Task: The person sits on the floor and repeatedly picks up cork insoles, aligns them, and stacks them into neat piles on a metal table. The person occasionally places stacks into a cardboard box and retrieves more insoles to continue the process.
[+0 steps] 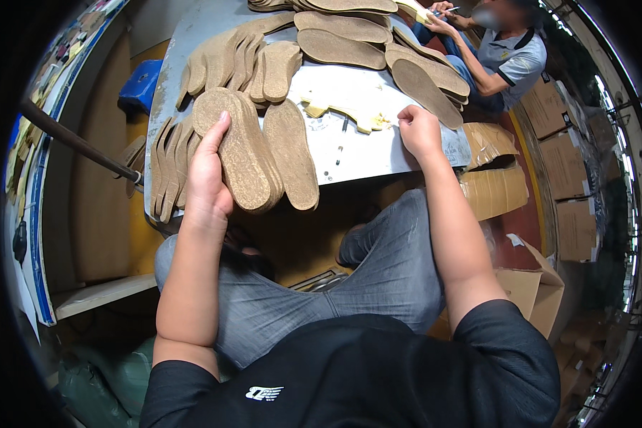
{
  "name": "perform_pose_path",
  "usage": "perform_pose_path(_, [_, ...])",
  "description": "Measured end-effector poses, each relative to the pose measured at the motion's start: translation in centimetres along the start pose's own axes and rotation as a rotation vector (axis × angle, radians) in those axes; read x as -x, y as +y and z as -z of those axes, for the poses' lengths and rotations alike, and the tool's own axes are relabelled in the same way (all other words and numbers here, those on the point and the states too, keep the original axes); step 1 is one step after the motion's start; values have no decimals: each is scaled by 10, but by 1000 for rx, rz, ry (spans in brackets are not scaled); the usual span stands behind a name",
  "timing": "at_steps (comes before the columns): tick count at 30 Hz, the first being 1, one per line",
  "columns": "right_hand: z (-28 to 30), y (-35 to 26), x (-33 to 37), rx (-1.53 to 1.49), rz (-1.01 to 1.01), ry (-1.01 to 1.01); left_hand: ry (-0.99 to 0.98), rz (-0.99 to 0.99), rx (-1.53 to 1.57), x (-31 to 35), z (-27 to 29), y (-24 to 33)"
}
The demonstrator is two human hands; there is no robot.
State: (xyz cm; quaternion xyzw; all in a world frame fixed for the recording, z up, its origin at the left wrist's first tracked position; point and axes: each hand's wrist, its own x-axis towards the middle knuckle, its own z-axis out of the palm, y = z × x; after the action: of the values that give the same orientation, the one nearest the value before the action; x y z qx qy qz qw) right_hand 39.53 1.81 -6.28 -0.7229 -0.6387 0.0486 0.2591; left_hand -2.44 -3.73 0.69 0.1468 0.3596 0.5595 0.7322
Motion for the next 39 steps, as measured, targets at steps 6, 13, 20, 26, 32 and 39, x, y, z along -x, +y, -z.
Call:
perform_pose_path(6, [-18,3,-10,48,136,-15,-20,-8,18,-7,1,-6])
perform_pose_path(13, [-10,5,-10,60,51,-60,-38,12,29,-5,6,-4])
perform_pose_path(20, [5,1,8,-16,4,-90,5,-39,36,-9,7,1])
perform_pose_path(26, [4,-18,4,122,-99,-186,0,-21,26,-1,2,-2])
perform_pose_path(32, [-3,12,5,5,-35,-152,1,-21,15,0,-2,-10])
perform_pose_path(39, [19,-25,25,-1209,-254,-352,-54,-82,14,2,-3,-11])
